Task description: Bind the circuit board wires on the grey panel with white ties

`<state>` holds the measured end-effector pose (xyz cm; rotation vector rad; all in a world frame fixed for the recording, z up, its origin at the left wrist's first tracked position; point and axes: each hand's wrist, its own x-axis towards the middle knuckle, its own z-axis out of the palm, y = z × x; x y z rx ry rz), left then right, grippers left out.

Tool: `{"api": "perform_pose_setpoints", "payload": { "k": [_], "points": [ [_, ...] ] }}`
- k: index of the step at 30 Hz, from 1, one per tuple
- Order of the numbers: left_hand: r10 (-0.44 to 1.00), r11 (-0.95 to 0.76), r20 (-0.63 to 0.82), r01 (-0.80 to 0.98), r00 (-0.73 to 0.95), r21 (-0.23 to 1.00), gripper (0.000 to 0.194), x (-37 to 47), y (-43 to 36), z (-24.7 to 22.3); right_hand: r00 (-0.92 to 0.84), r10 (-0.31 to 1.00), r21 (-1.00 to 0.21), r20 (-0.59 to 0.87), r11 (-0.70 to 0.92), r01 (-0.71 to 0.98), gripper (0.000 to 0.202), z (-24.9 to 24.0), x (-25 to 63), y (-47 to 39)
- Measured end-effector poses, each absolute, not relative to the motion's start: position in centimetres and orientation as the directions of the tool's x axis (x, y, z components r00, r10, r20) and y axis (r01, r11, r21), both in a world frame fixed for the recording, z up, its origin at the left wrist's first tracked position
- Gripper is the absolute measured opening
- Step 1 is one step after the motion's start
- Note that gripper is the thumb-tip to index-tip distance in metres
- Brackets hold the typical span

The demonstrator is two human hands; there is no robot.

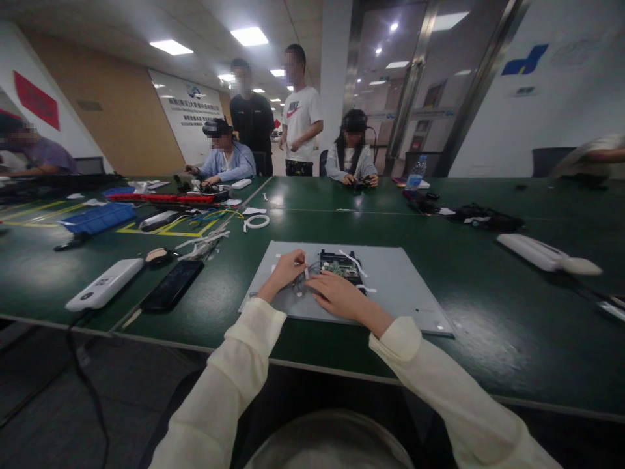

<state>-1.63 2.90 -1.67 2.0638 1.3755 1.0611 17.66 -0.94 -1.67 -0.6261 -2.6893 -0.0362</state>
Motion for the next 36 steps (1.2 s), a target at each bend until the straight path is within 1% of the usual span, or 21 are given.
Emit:
{"api": "perform_pose_setpoints", "payload": {
  "k": [3, 7, 11, 15, 19, 24, 26, 32, 36],
  "points": [
    [0.915, -0.393, 0.362, 0.607, 0.181, 0.690, 0.005, -1.5, 3.1, -1.7, -0.836, 0.414, -0.056, 0.361, 0.904, 0.423, 0.032, -1.5, 17.6, -1.1],
    [0.913, -0.385, 0.385, 0.600, 0.137, 0.701, 0.004, -1.5, 3.3, -2.0, -0.839, 0.409, -0.049, 0.358, 0.906, 0.420, 0.031, -1.4, 17.5, -1.2],
    [0.920, -0.362, 0.371, 0.632, 0.124, 0.685, 0.005, -1.5, 3.6, -2.4, -0.841, 0.408, -0.064, 0.356, 0.908, 0.414, 0.030, -1.4, 17.5, -1.2],
    [0.913, -0.373, 0.372, 0.713, 0.168, 0.593, 0.008, -1.5, 3.8, -2.5, -0.840, 0.411, -0.067, 0.354, 0.907, 0.416, 0.030, -1.4, 17.5, -1.2],
    [0.886, -0.405, 0.413, 0.787, 0.211, 0.465, 0.007, -1.4, 3.9, -2.6, -0.838, 0.416, -0.050, 0.354, 0.903, 0.427, 0.029, -1.2, 17.5, -1.4],
    [0.872, -0.419, 0.417, 0.834, 0.258, 0.360, 0.004, -1.5, 4.1, -3.0, -0.839, 0.418, -0.030, 0.348, 0.899, 0.436, 0.029, -1.1, 17.5, -1.5],
    [0.870, -0.417, 0.417, 0.844, 0.263, 0.337, 0.003, -1.5, 4.1, -3.0, -0.840, 0.418, -0.032, 0.346, 0.900, 0.435, 0.029, -1.1, 17.5, -1.5],
    [0.888, -0.359, 0.410, 0.873, 0.209, 0.330, 0.011, -1.6, 4.1, -2.8, -0.841, 0.425, -0.034, 0.334, 0.897, 0.440, 0.029, -1.1, 17.5, -1.5],
    [0.891, -0.341, 0.406, 0.890, 0.204, 0.302, 0.011, -1.6, 4.3, -2.9, -0.847, 0.414, -0.032, 0.335, 0.903, 0.429, 0.028, -1.1, 17.5, -1.5]
  ]
}}
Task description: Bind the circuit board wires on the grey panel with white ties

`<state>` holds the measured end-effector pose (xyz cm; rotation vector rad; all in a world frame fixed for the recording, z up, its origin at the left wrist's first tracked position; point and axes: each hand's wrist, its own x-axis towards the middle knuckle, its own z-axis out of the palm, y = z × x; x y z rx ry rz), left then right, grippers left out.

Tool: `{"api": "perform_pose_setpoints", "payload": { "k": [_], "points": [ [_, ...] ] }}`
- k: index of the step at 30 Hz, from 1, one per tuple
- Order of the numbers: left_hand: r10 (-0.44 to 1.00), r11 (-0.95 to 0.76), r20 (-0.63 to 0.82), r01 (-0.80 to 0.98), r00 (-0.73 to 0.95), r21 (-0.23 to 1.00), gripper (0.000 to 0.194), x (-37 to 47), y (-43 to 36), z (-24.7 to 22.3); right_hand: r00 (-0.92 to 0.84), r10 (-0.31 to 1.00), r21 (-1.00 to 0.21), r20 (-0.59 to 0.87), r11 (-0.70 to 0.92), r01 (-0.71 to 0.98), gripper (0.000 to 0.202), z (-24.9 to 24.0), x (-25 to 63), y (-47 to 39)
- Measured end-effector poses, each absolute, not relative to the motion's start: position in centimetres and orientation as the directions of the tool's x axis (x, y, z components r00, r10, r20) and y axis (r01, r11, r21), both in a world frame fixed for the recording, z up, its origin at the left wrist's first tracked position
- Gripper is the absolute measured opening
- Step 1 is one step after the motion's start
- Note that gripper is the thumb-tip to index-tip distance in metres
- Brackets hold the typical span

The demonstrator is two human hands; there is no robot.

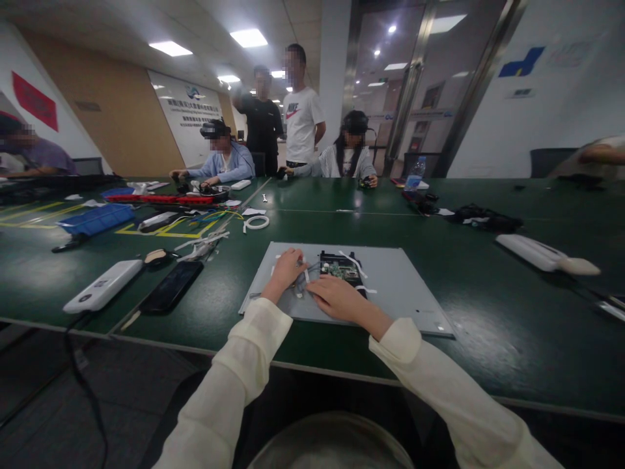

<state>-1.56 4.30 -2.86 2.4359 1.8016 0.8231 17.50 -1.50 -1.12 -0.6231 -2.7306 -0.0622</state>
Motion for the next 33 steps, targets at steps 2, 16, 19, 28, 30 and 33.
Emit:
{"api": "perform_pose_setpoints", "payload": {
  "k": [2, 16, 19, 28, 30, 33],
  "points": [
    [0.901, -0.312, 0.392, 0.906, 0.187, 0.285, 0.011, -1.5, 4.4, -2.9, -0.848, 0.410, -0.021, 0.335, 0.903, 0.429, 0.027, -1.2, 17.5, -1.5],
    [0.932, -0.164, 0.353, 0.959, 0.075, 0.231, 0.010, -0.9, 5.0, -3.1, -0.849, 0.434, -0.066, 0.302, 0.898, 0.435, 0.022, -0.7, 17.3, -2.2],
    [0.933, -0.155, 0.354, 0.959, 0.064, 0.235, 0.008, -0.9, 5.3, -3.2, -0.848, 0.438, -0.086, 0.298, 0.897, 0.433, 0.021, -0.5, 17.2, -2.4],
    [0.914, -0.167, 0.401, 0.956, 0.058, 0.242, 0.004, -1.0, 5.2, -3.4, -0.887, 0.345, -0.155, 0.305, 0.938, 0.311, 0.045, 0.1, 17.4, -3.0],
    [0.910, -0.158, 0.412, 0.950, 0.035, 0.268, 0.007, -1.2, 5.1, -3.3, -0.901, 0.325, -0.178, 0.289, 0.943, 0.283, 0.057, 0.3, 17.4, -3.2],
    [0.887, -0.156, 0.462, 0.937, -0.007, 0.313, 0.010, -1.5, 4.9, -2.9, -0.907, 0.345, -0.227, 0.242, 0.929, 0.293, 0.063, 0.4, 17.4, -3.2]
  ]
}}
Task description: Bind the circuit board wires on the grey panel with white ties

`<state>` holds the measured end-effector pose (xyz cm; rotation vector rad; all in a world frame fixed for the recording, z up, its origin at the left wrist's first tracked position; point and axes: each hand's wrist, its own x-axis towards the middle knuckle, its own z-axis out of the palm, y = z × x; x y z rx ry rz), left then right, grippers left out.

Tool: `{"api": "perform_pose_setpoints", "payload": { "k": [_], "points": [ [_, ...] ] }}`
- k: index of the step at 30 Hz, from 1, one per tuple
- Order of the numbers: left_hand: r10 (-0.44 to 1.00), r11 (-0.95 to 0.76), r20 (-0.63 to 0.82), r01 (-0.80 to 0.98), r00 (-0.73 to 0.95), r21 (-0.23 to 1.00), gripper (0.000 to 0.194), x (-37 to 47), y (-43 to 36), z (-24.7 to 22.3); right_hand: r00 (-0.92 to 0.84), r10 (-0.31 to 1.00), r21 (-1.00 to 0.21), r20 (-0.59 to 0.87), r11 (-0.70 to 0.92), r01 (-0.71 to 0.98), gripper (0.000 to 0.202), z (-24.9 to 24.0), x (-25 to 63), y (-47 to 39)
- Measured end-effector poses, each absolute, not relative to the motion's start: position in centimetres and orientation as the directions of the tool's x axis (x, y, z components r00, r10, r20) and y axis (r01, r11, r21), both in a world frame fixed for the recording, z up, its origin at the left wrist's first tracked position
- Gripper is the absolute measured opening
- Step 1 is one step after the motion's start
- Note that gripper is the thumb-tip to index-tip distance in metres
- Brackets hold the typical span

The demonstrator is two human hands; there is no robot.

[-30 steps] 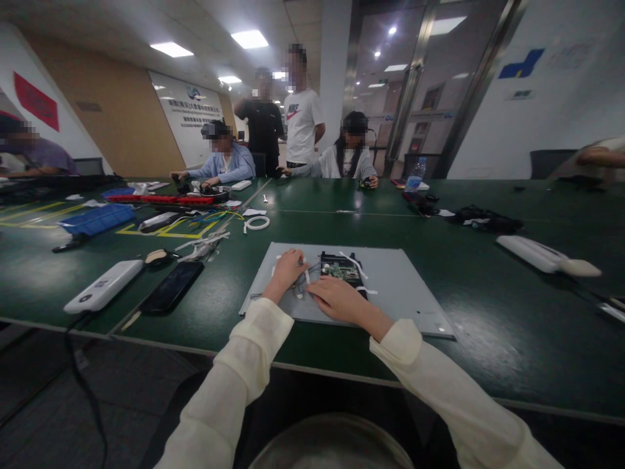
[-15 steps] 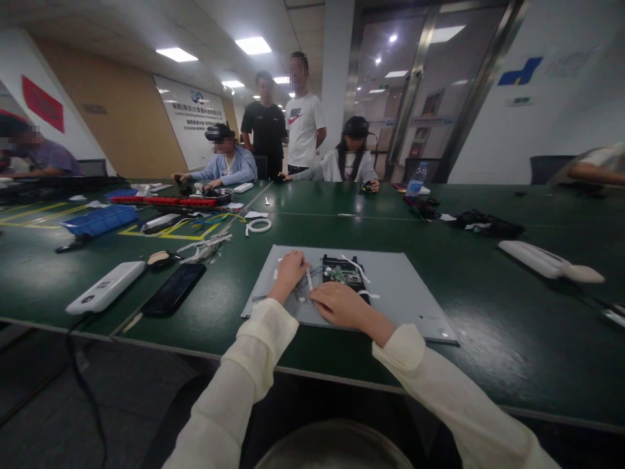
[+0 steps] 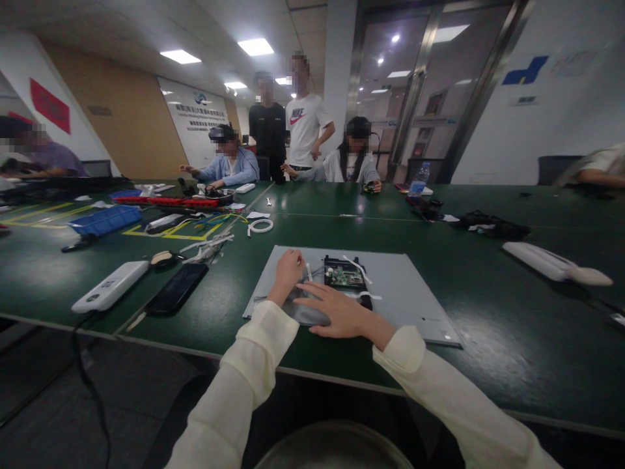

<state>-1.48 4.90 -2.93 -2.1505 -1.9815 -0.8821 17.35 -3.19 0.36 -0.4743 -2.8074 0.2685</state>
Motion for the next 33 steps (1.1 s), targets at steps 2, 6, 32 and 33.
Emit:
{"api": "perform_pose_setpoints", "payload": {
  "k": [2, 6, 32, 33],
  "points": [
    [0.857, -0.173, 0.515, 0.929, -0.022, 0.328, 0.010, -1.6, 4.6, -2.6, -0.905, 0.361, -0.258, 0.224, 0.918, 0.302, 0.062, 0.2, 17.4, -3.1],
    [0.800, -0.223, 0.599, 0.917, -0.021, 0.330, 0.010, -1.5, 3.8, -1.8, -0.904, 0.366, -0.282, 0.220, 0.911, 0.300, 0.059, -0.1, 17.4, -2.9],
    [0.860, -0.128, 0.508, 0.941, -0.053, 0.313, 0.011, -1.3, 1.9, -0.6, -0.738, 0.612, -0.128, 0.286, 0.787, 0.603, 0.047, -2.2, 19.9, 2.7],
    [0.860, -0.129, 0.508, 0.941, -0.051, 0.312, 0.011, -1.3, 1.9, -0.7, -0.730, 0.618, -0.125, 0.292, 0.782, 0.611, 0.047, -2.3, 20.0, 2.9]
  ]
}}
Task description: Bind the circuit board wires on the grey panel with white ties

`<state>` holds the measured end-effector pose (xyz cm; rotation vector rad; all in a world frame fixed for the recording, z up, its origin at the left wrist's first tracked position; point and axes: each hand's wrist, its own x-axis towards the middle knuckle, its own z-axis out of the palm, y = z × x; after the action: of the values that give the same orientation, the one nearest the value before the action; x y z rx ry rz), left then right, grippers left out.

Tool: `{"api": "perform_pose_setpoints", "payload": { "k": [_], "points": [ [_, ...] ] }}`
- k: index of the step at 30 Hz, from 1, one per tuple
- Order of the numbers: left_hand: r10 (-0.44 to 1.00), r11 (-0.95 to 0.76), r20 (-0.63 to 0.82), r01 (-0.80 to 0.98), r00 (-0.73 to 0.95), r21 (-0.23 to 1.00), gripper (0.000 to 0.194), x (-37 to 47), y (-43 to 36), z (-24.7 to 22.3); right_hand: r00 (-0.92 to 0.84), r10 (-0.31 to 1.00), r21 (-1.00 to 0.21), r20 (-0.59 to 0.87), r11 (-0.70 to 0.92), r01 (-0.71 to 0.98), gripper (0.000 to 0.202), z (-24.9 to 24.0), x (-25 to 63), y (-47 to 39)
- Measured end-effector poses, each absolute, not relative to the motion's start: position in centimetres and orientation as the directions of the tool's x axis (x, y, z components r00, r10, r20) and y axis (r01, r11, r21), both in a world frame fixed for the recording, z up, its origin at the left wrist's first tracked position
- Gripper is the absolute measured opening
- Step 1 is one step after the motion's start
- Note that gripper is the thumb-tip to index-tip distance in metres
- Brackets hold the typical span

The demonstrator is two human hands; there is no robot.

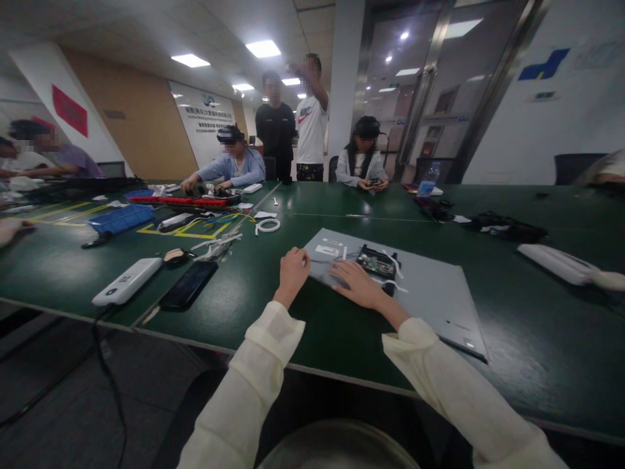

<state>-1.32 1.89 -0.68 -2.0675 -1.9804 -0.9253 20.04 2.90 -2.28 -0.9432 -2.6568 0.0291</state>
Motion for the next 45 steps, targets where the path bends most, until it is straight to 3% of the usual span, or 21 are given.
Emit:
{"api": "perform_pose_setpoints", "payload": {
  "k": [18, 30, 45],
  "points": [
    [0.883, -0.156, 0.468, 0.930, -0.020, 0.333, 0.012, -1.3, 1.3, -0.5, -0.554, 0.774, -0.112, 0.306, 0.607, 0.787, 0.051, -3.8, 23.8, 6.4],
    [0.896, -0.153, 0.443, 0.932, -0.009, 0.328, 0.010, -1.2, 1.4, -0.7, -0.177, 0.933, -0.038, 0.313, 0.198, 0.979, 0.048, -5.2, 32.2, 9.5],
    [0.889, -0.174, 0.457, 0.925, 0.001, 0.337, 0.010, -1.5, 1.6, -1.2, 0.213, 0.918, -0.094, 0.336, -0.192, 0.977, 0.047, -5.3, 38.6, 8.7]
  ]
}}
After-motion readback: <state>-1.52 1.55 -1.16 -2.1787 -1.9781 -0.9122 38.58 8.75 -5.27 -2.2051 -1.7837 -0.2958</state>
